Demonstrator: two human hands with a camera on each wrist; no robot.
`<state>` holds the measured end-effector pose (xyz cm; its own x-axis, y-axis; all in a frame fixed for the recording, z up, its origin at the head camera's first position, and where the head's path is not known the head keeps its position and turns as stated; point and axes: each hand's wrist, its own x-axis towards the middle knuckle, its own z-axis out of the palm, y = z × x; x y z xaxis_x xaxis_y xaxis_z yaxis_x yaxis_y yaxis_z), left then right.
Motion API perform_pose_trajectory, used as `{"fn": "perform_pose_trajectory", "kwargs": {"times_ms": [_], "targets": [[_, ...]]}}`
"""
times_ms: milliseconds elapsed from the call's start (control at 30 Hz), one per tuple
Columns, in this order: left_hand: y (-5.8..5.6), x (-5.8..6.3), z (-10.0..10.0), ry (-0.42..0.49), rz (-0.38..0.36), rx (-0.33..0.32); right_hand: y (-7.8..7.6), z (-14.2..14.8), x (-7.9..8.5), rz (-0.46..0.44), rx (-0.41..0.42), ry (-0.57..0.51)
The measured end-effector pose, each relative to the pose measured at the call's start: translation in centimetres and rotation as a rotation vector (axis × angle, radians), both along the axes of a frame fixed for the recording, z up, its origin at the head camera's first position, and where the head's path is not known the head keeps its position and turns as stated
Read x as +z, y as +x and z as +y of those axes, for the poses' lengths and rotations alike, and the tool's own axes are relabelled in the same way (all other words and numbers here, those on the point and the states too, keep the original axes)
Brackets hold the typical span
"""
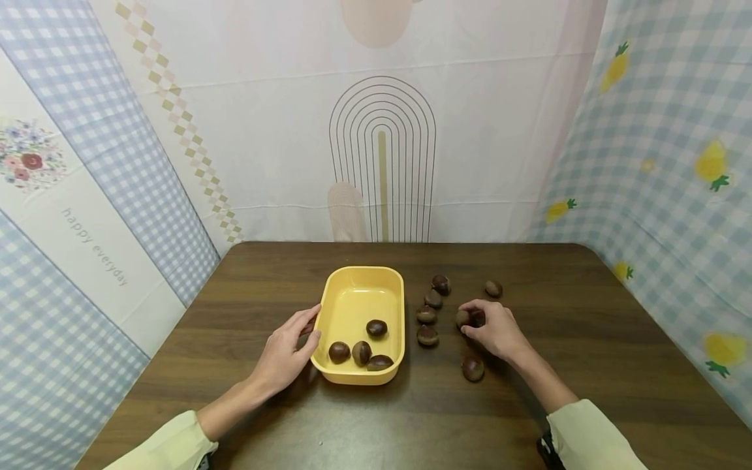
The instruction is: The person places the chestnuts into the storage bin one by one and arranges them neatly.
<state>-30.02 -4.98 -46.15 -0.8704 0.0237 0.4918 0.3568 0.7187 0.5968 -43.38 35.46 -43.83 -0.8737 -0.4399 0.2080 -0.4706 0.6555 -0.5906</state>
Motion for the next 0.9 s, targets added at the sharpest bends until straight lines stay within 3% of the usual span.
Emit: {"fn": "perform_pose_trajectory", "kwargs": {"times_ms": [400, 900], "targets": [[0.1, 0.1, 0.0, 0.004, -0.024, 0.005, -0.2, -0.4, 1.4, -0.031, 0.020, -0.046], [0.4, -0.2, -0.5, -0.017, 0.012, -0.010, 1.1, -2.9, 4.1, -0.034, 0.041, -0.120]]}}
